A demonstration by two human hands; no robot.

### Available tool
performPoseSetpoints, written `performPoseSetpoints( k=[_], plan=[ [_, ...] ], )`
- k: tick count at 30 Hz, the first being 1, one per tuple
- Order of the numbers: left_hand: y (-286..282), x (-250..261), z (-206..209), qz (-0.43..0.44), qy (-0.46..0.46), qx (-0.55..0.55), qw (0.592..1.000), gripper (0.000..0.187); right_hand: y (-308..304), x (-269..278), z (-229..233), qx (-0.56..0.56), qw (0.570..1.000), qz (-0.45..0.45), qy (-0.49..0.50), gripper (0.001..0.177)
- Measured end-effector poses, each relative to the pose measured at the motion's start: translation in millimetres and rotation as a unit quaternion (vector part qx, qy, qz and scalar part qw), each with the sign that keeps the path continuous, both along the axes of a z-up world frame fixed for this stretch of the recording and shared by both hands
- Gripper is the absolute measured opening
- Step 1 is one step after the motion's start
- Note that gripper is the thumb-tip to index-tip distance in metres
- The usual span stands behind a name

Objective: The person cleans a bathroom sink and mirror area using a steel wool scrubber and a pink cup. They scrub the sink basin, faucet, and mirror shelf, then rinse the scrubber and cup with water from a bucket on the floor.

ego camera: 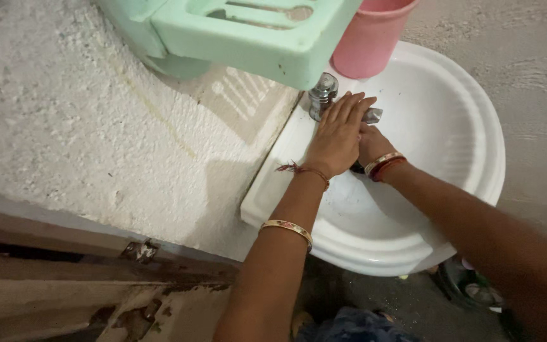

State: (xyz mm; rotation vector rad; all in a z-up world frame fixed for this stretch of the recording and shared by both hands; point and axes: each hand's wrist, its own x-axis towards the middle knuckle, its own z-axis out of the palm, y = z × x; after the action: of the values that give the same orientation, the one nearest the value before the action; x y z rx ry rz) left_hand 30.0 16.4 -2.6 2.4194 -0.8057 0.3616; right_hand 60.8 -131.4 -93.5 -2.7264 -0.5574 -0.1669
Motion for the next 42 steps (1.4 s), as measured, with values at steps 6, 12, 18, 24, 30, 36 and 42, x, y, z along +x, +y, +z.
performPoseSetpoints(
  k=[6, 12, 18, 24, 30, 36, 42],
  plan=[
    [-0.3, -2.4, -2.3, 0.001, 0.002, 0.019, 1.000, 0.068, -6.8, -16.7, -13.6, -0.021, 0.992, 0.112, 0.059, 0.045],
    [-1.4, 2.5, -5.0, 0.013, -0.015, 0.012, 1.000, 0.066, 8.7, 1.7, -15.8, 0.026, 0.999, -0.018, 0.032, 0.027],
    [-2.3, -3.6, -3.4, 0.004, -0.014, 0.006, 1.000, 0.066, 25.7, -68.1, -12.7, 0.059, 0.980, 0.102, 0.162, 0.041],
    [0.2, -1.2, 0.3, -0.007, -0.031, -0.010, 0.999, 0.065, -54.3, -74.2, 61.0, -0.163, 0.917, 0.105, 0.348, 0.034],
    [1.1, -5.8, 1.4, -0.013, -0.040, -0.024, 0.999, 0.066, -75.8, -31.1, 85.2, -0.355, 0.926, -0.044, 0.124, 0.030],
    [1.8, -4.8, 3.0, -0.012, -0.049, -0.017, 0.999, 0.066, -42.0, -52.4, 16.8, -0.208, 0.949, 0.136, 0.195, 0.022],
    [-0.3, -5.0, 7.5, -0.004, -0.055, -0.006, 0.998, 0.067, -99.4, 34.4, 29.6, -0.250, 0.960, -0.117, -0.037, 0.026]
  ],
)
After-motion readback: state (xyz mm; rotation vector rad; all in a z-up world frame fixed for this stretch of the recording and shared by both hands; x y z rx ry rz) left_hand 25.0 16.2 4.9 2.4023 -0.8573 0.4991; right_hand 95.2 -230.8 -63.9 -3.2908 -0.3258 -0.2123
